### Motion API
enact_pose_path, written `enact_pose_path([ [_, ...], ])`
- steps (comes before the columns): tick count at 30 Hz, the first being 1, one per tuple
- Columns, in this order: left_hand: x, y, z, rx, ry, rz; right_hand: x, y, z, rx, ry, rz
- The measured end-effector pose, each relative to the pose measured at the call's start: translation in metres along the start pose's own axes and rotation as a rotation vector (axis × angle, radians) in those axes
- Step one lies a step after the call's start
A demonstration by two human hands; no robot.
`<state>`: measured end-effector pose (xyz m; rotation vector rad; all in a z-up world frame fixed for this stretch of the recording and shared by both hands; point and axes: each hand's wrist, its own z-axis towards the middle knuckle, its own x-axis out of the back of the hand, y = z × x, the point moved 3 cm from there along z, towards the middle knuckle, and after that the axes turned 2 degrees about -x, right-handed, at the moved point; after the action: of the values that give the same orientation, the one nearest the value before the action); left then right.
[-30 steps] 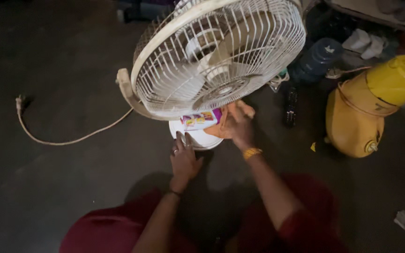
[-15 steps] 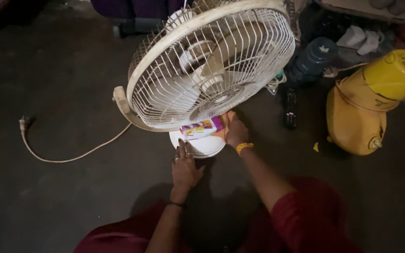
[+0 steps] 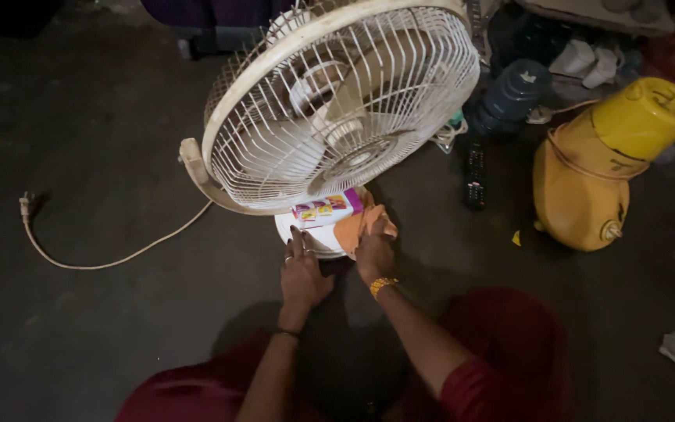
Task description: The person cleans a table fan by wiping the outer cage and the base with a cloth.
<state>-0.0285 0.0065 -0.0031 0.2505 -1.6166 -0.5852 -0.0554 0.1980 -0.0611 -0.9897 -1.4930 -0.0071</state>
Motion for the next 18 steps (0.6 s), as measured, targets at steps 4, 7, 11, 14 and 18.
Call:
enact_pose_path([
  [4,0.001,-0.004,0.002,-0.078,0.136,-0.022,-0.032,0.001,-0.041,0.303,0.460,0.149],
  [7,0.008,-0.007,-0.001,-0.073,0.107,-0.085,-0.053,0.017,-0.069,0.415,0.410,0.161],
  [11,0.009,-0.015,-0.006,-0.046,-0.043,-0.052,-0.060,0.022,-0.103,0.434,0.101,0.247],
  [14,0.003,-0.028,0.005,0.051,-0.122,-0.247,-0.020,0.010,-0.092,0.471,0.321,0.432],
  [18,-0.010,-0.038,0.009,0.042,-0.004,-0.224,0.010,-0.015,-0.057,0.526,0.456,0.496],
])
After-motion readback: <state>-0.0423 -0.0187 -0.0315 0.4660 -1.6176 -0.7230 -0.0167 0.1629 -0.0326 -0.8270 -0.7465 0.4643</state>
